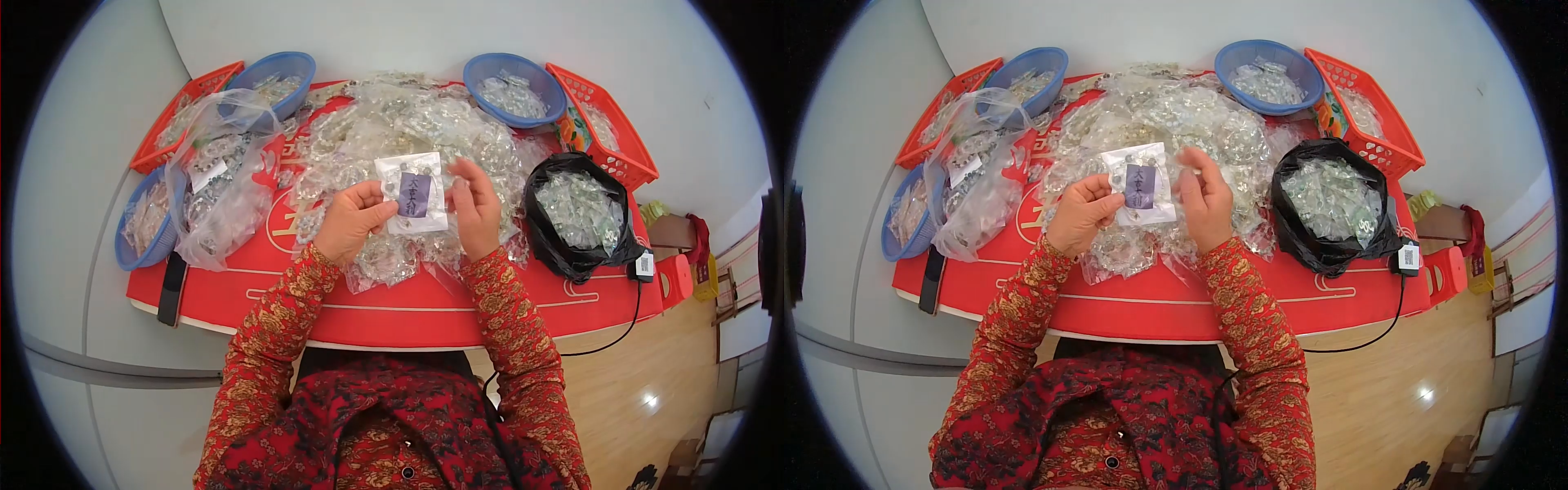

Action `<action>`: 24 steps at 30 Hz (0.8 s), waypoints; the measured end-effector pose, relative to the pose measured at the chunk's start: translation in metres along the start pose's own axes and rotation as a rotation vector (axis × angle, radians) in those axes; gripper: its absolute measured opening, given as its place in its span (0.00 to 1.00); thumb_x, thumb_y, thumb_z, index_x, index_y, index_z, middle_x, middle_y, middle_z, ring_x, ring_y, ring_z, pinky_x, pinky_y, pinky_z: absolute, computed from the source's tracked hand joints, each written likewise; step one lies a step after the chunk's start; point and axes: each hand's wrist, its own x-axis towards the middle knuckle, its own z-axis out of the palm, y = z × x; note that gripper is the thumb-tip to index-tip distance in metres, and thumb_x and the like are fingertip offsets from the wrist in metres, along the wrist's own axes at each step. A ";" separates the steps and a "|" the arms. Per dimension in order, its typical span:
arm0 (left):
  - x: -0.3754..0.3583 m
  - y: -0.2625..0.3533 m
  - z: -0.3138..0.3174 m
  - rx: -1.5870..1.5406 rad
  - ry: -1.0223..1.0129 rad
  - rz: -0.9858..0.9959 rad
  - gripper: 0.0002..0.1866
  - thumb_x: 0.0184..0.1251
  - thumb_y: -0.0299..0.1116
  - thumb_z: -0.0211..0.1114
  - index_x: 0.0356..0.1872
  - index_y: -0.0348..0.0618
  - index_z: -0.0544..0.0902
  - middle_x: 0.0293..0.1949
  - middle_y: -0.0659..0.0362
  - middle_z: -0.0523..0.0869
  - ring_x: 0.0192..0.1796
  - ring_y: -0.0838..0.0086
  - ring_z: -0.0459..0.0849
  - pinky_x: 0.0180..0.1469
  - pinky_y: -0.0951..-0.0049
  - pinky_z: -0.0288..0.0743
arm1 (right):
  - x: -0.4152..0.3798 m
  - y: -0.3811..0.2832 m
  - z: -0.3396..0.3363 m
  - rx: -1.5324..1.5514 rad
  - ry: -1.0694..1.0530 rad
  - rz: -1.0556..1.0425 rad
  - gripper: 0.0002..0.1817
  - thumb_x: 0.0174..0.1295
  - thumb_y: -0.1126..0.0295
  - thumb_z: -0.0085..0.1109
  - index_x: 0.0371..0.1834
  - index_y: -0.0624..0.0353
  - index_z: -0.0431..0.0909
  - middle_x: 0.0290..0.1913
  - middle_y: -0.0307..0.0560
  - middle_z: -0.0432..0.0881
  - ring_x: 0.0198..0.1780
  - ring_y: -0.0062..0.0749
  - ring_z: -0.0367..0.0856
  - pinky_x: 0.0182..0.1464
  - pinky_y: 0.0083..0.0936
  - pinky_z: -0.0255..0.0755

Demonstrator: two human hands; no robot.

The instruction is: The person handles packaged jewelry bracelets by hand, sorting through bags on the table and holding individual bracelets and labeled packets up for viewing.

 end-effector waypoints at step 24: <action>-0.002 -0.016 -0.012 0.183 0.104 0.104 0.12 0.60 0.29 0.56 0.44 0.36 0.72 0.28 0.62 0.78 0.23 0.87 0.69 0.25 0.87 0.64 | 0.003 -0.045 -0.080 -0.177 0.252 0.175 0.07 0.58 0.68 0.52 0.34 0.59 0.77 0.22 0.33 0.75 0.16 0.09 0.65 0.16 0.09 0.56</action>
